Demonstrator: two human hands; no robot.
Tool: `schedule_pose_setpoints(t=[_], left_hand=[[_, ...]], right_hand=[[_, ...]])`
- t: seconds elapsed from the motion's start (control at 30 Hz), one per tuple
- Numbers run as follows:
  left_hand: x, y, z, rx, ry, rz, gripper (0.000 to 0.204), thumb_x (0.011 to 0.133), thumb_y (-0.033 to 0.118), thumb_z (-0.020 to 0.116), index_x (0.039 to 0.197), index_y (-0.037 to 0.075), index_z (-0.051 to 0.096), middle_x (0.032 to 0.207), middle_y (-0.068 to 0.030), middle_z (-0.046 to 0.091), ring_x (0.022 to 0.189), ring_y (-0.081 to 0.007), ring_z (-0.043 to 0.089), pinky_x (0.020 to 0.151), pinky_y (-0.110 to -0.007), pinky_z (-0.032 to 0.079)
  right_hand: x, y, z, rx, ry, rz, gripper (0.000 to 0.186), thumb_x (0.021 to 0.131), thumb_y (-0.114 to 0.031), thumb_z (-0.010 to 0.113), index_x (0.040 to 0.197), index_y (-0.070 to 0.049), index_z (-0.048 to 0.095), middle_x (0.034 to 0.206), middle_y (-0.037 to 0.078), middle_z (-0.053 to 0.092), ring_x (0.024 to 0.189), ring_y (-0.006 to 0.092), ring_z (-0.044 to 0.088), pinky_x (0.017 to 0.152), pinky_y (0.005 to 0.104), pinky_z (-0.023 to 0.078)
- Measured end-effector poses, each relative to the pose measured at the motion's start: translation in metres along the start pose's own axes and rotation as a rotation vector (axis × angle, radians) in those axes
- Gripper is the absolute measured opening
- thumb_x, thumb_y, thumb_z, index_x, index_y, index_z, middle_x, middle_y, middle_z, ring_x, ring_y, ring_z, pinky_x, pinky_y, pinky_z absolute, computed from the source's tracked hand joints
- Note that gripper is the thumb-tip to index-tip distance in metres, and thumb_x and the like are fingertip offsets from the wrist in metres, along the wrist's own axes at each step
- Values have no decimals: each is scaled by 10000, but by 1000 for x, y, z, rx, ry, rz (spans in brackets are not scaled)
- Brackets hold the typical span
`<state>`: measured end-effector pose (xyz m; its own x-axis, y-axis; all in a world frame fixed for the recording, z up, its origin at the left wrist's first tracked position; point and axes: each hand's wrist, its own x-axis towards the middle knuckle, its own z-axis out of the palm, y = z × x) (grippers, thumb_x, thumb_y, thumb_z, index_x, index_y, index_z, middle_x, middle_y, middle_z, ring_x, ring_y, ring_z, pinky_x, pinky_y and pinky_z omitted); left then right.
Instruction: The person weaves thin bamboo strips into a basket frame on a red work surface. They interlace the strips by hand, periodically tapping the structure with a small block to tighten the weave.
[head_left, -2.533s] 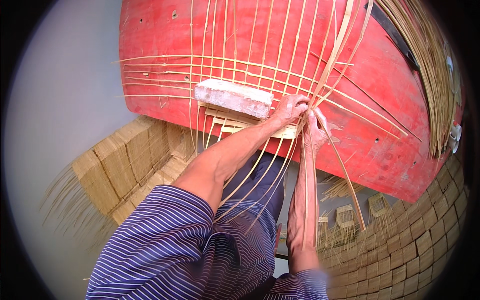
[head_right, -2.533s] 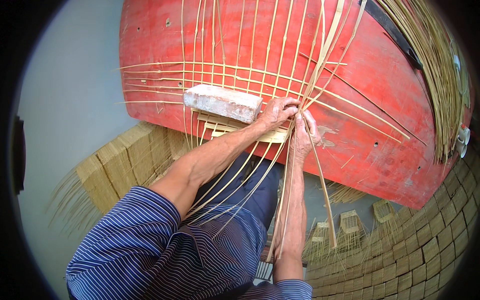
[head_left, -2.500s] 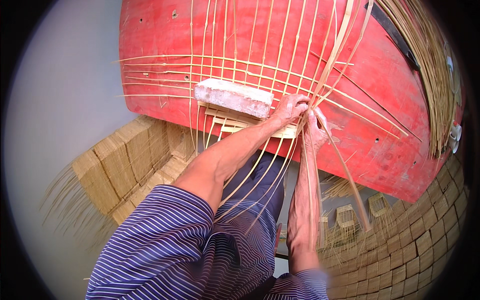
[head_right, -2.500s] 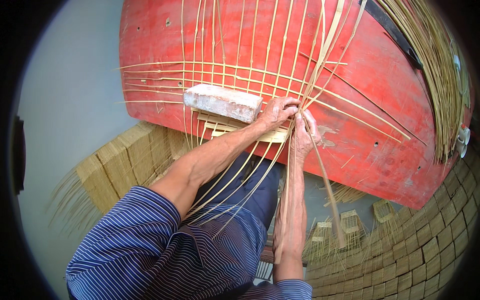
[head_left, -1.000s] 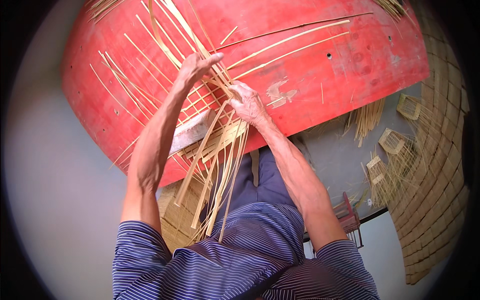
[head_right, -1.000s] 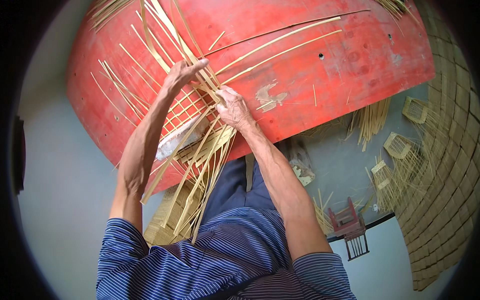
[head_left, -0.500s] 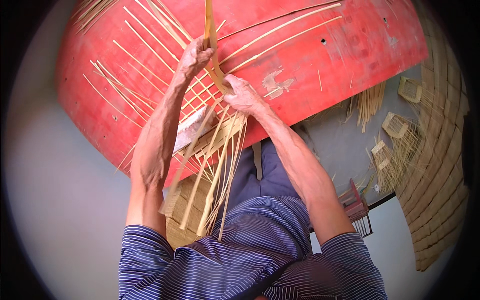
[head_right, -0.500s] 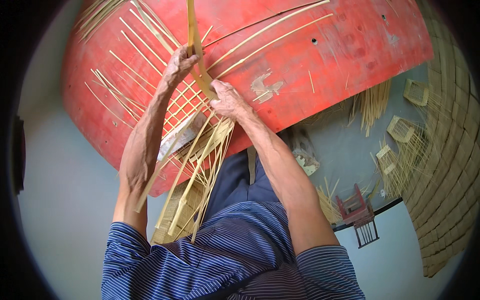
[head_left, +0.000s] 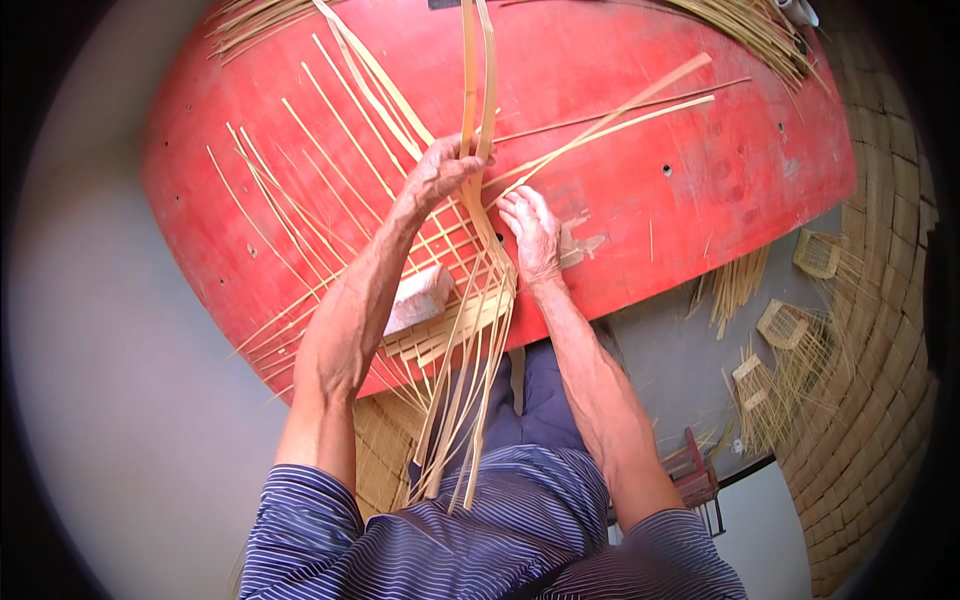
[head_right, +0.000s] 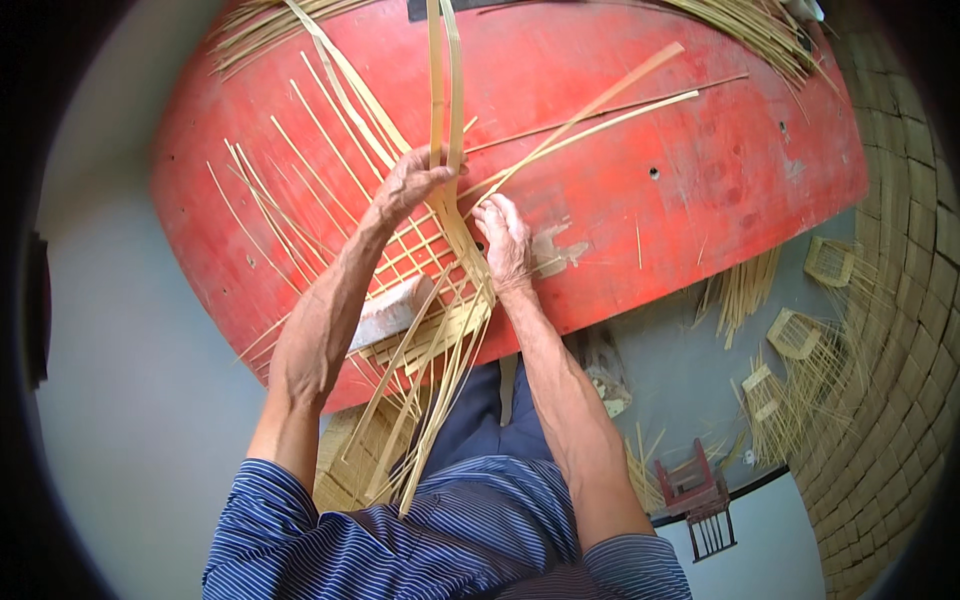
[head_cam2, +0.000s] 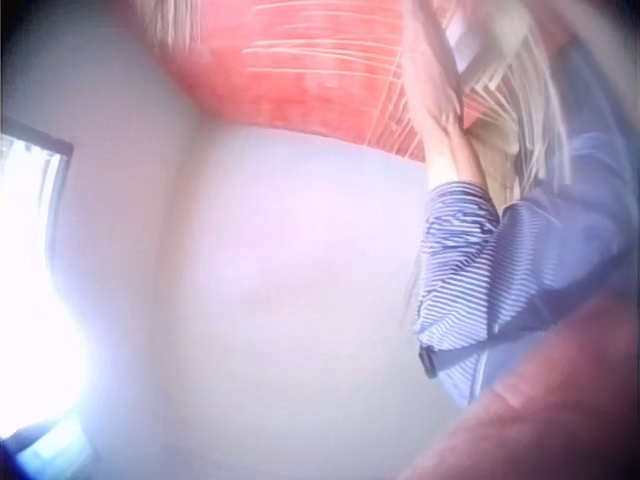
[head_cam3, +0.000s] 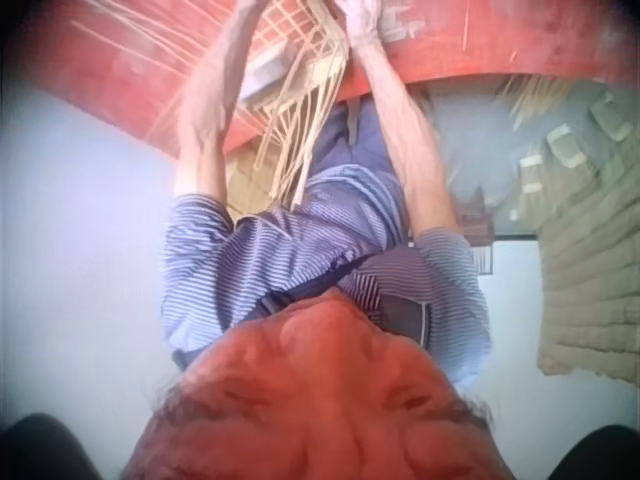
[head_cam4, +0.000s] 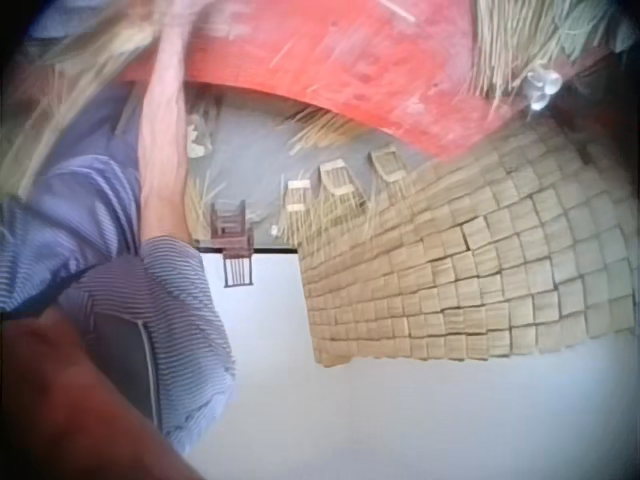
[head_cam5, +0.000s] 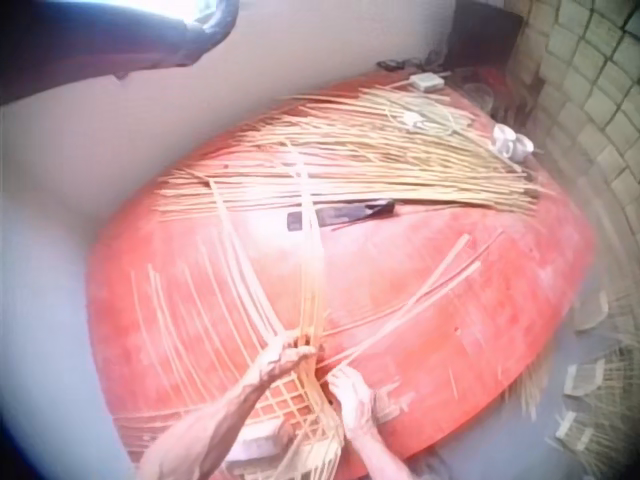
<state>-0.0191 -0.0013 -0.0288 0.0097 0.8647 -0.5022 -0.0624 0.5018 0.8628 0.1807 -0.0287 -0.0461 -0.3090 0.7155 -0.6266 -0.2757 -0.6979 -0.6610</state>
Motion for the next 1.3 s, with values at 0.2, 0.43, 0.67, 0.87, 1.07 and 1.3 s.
schedule_pose_setpoints(t=[0.2, 0.43, 0.67, 0.87, 1.07, 1.3], left_hand=[[-4, 7, -4, -39, -75, -63, 404, 868, 302, 688, 1179, 46, 658, 1038, -37, 668, 1025, -162, 611, 953, -379, 465], [-8, 13, 17, 169, 159, -55, 502, 913, 350, 670, 1294, 35, 581, 1055, -100, 672, 961, -187, 649, 869, -369, 522], [-18, 28, 40, 729, 452, 23, 638, 883, 495, 656, 1356, 99, 495, 802, -204, 684, 774, -365, 695, 691, -480, 533], [-63, 6, 33, 576, 89, 376, 216, 686, -116, 544, 791, 37, 654, 934, -101, 659, 993, -307, 637, 834, -397, 527], [-77, -27, 39, 116, 450, 116, 190, 857, -37, 511, 953, 14, 667, 934, -83, 651, 949, -183, 636, 843, -324, 521], [-82, -92, 87, 104, 565, -157, 516, 832, 157, 717, 1286, 0, 529, 926, -123, 638, 836, -217, 666, 761, -359, 559]], right_hand=[[36, -1, 18, -357, -90, -82, 504, 969, -308, 532, 1301, 70, 512, 1233, 228, 606, 1162, 295, 599, 1019, 401, 467], [18, -8, 25, -657, -226, -32, 567, 817, -129, 663, 1346, -11, 498, 1214, 185, 651, 1156, 268, 615, 1005, 389, 467], [23, 10, 1, -418, -277, 28, 566, 841, -172, 759, 1330, -12, 523, 1197, 148, 658, 1120, 217, 614, 983, 375, 470], [13, -4, -2, -360, -364, 79, 546, 843, -156, 760, 1311, 11, 534, 1218, 123, 639, 1123, 193, 606, 991, 346, 477], [13, -10, -4, -439, -346, 128, 378, 875, -62, 697, 1238, -8, 604, 1087, 55, 681, 982, 122, 632, 853, 275, 517], [16, -15, -6, -522, -349, 207, 330, 882, -121, 715, 1177, 3, 637, 1069, 70, 682, 955, 128, 627, 841, 285, 517]])
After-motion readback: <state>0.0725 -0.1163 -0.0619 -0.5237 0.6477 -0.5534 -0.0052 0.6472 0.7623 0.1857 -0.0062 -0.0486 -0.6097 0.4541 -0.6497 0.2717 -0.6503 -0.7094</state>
